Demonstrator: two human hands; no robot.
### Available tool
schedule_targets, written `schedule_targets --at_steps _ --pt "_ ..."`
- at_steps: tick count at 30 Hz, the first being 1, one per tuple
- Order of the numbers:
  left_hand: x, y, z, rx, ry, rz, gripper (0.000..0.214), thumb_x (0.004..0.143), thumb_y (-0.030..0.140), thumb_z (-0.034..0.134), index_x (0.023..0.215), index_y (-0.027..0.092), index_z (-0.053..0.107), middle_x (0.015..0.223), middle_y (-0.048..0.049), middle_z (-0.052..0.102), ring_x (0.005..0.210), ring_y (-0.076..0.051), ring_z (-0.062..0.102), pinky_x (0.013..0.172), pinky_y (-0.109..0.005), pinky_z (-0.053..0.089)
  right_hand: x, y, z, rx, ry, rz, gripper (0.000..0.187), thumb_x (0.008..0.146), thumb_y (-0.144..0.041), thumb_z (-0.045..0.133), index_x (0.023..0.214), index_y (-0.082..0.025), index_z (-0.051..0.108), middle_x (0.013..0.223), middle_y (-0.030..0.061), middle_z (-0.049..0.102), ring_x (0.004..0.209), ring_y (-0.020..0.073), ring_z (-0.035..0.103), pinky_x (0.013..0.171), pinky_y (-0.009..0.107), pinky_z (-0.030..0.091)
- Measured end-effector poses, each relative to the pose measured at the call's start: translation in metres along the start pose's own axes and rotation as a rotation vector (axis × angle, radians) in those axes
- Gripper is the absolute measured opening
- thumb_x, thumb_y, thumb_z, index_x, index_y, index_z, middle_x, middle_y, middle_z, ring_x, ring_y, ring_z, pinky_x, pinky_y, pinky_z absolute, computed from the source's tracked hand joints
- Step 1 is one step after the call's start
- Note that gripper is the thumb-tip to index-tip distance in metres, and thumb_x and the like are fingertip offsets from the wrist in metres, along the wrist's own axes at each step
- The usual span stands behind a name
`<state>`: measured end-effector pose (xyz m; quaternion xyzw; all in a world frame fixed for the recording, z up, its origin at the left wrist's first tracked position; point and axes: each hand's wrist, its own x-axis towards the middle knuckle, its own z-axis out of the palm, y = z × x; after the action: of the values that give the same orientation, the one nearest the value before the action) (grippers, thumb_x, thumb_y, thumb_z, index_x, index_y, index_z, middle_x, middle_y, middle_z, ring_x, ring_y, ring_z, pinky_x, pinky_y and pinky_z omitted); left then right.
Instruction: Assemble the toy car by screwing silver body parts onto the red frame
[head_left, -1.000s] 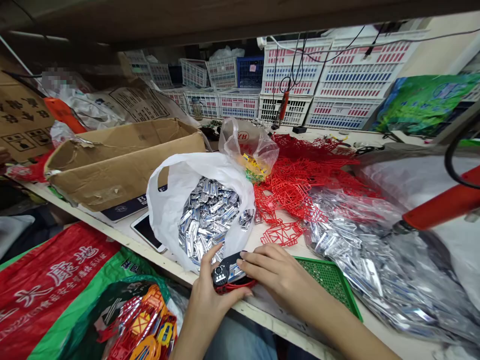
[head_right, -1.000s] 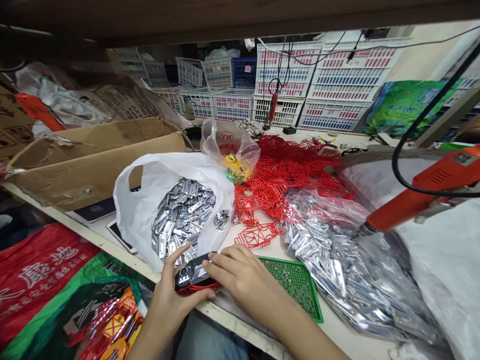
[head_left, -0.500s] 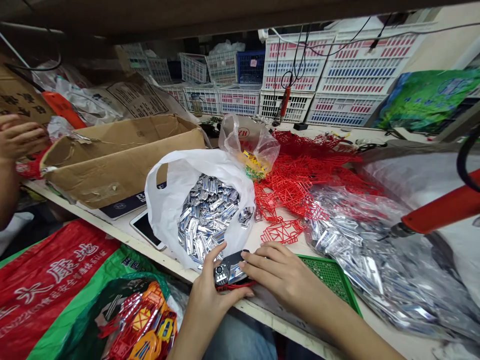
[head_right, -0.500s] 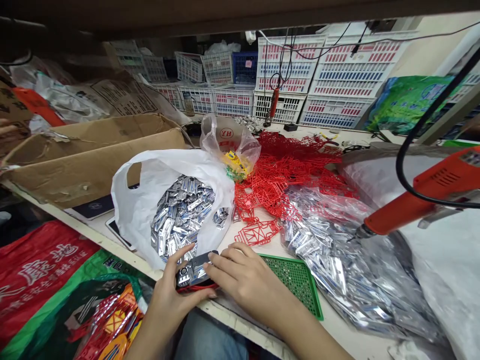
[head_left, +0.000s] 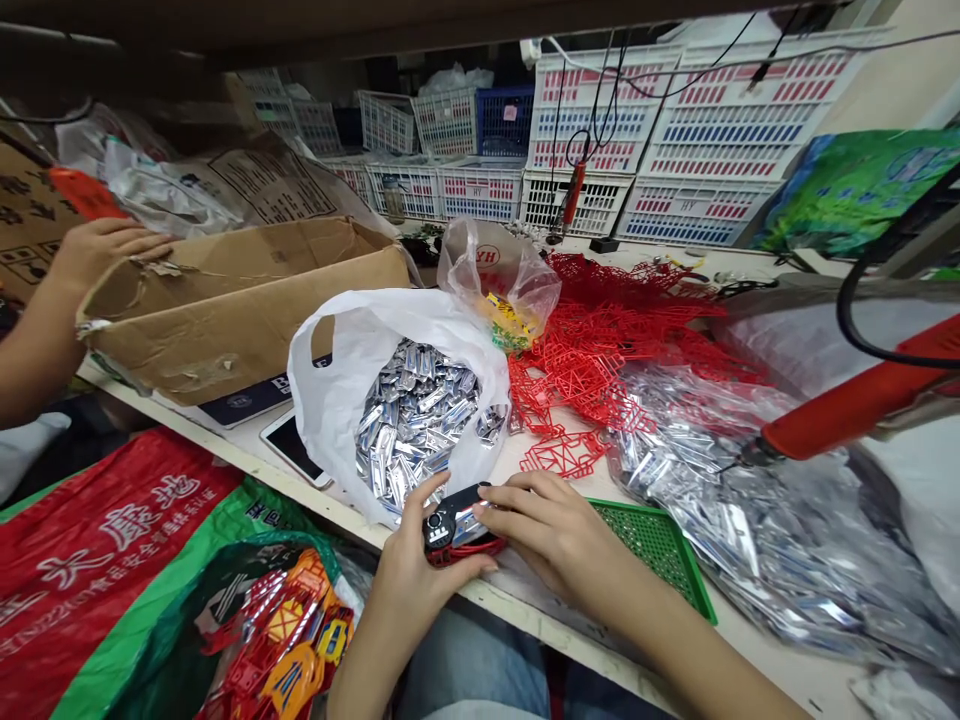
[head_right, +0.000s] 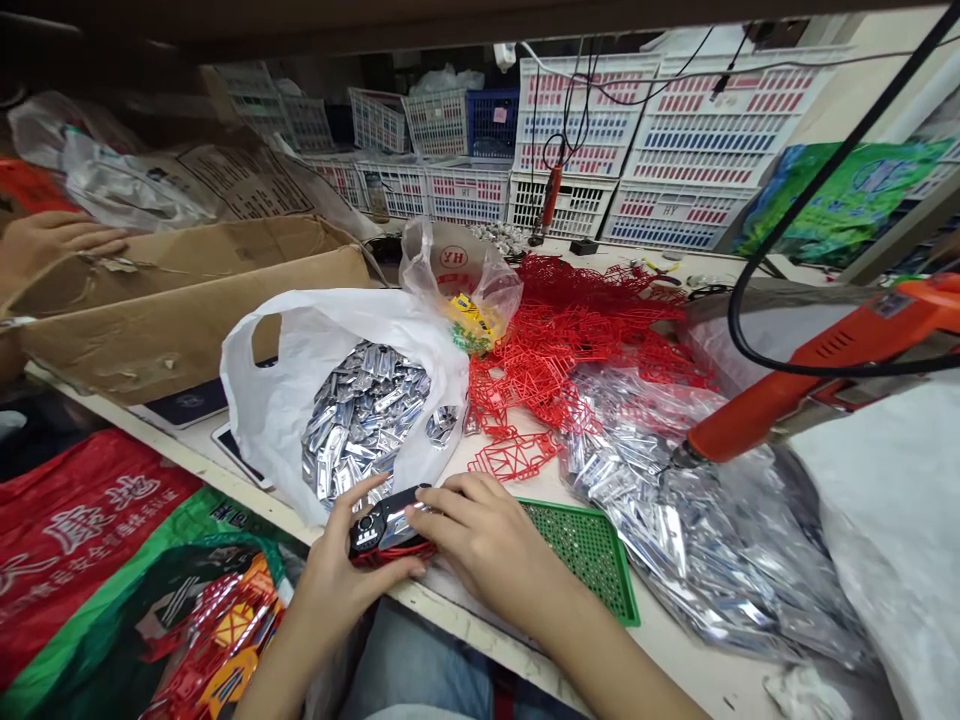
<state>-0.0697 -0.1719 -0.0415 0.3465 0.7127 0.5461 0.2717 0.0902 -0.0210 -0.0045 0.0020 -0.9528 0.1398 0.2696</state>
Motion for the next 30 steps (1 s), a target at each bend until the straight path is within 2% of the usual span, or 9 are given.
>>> schedule_targets --at_steps 3,5,7,12,15,18,22,26,30 --pt "0.003 0.0 -0.009 -0.111 -0.106 -0.046 0.104 0.067 0.041 0.093 0.151 0.02 0.037 0.118 -0.0121 0.076 0.103 -0.031 0.077 0.095 -0.044 0.061 0.002 0.001 0.003 0.059 -0.005 0.045 0.025 0.106 -0.019 0.056 0.126 -0.018 0.071 0.121 0.011 0.078 0.104 0.024 0.065 0.089 0.039 0.059" --pt "0.003 -0.001 -0.015 -0.106 -0.148 -0.052 0.105 0.072 0.038 0.088 0.156 0.019 0.027 0.12 -0.0135 0.076 0.107 -0.031 0.076 0.099 -0.046 0.058 0.004 0.003 0.005 0.11 0.003 0.084 0.026 0.105 -0.017 0.056 0.126 -0.016 0.072 0.117 0.0116 0.078 0.102 0.024 0.065 0.089 0.039 0.06" --pt "0.003 -0.002 -0.018 -0.063 -0.167 -0.038 0.101 0.076 0.038 0.083 0.156 0.018 0.025 0.12 -0.0141 0.075 0.11 -0.031 0.075 0.103 -0.047 0.055 0.005 0.005 0.008 0.163 0.02 0.119 0.026 0.105 -0.016 0.055 0.123 -0.015 0.074 0.113 0.0115 0.079 0.098 0.0239 0.065 0.087 0.039 0.061" --pt "0.003 -0.003 -0.017 0.033 -0.131 -0.029 0.091 0.079 0.046 0.081 0.152 0.017 0.035 0.117 -0.0134 0.074 0.111 -0.033 0.073 0.104 -0.051 0.054 0.004 0.008 0.011 0.21 0.05 0.176 0.026 0.106 -0.015 0.053 0.121 -0.014 0.075 0.112 0.0117 0.079 0.098 0.0249 0.066 0.088 0.043 0.061" --pt "0.004 -0.001 -0.016 0.07 -0.103 0.02 0.083 0.082 0.047 0.08 0.15 0.018 0.043 0.13 -0.0164 0.071 0.114 -0.033 0.072 0.102 -0.051 0.056 0.003 0.01 0.013 0.236 0.086 0.186 0.026 0.105 -0.013 0.053 0.121 -0.017 0.075 0.11 0.0108 0.08 0.097 0.0237 0.067 0.087 0.041 0.061" --pt "0.004 0.003 -0.017 0.064 -0.13 0.069 0.076 0.083 0.045 0.079 0.147 0.02 0.047 0.142 -0.0162 0.066 0.122 -0.032 0.069 0.105 -0.046 0.056 0.001 0.011 0.014 0.252 0.152 0.17 0.026 0.105 -0.013 0.055 0.121 -0.018 0.074 0.11 0.0105 0.079 0.099 0.0225 0.069 0.087 0.04 0.061" --pt "0.005 0.009 -0.017 0.079 -0.185 0.019 0.082 0.081 0.047 0.079 0.15 0.017 0.044 0.123 -0.0145 0.076 0.111 -0.032 0.074 0.096 -0.044 0.059 0.004 0.012 0.004 0.255 0.219 0.17 0.024 0.106 -0.015 0.055 0.12 -0.019 0.074 0.109 0.0091 0.079 0.1 0.0215 0.071 0.089 0.039 0.06" --pt "0.008 0.01 -0.014 0.156 -0.156 0.056 0.069 0.079 0.049 0.079 0.139 0.02 0.059 0.128 -0.0134 0.075 0.117 -0.033 0.072 0.102 -0.046 0.057 0.024 0.013 -0.008 0.204 0.262 0.176 0.02 0.107 -0.019 0.056 0.116 -0.018 0.073 0.109 0.0086 0.079 0.101 0.0212 0.07 0.091 0.039 0.058" --pt "0.008 0.004 -0.01 0.231 -0.175 0.135 0.054 0.079 0.05 0.077 0.125 0.022 0.069 0.121 -0.0106 0.078 0.111 -0.033 0.075 0.101 -0.047 0.059 0.06 0.009 -0.007 -0.031 0.297 0.096 0.024 0.108 -0.021 0.052 0.12 -0.016 0.072 0.116 0.0123 0.078 0.105 0.0248 0.068 0.093 0.043 0.057"
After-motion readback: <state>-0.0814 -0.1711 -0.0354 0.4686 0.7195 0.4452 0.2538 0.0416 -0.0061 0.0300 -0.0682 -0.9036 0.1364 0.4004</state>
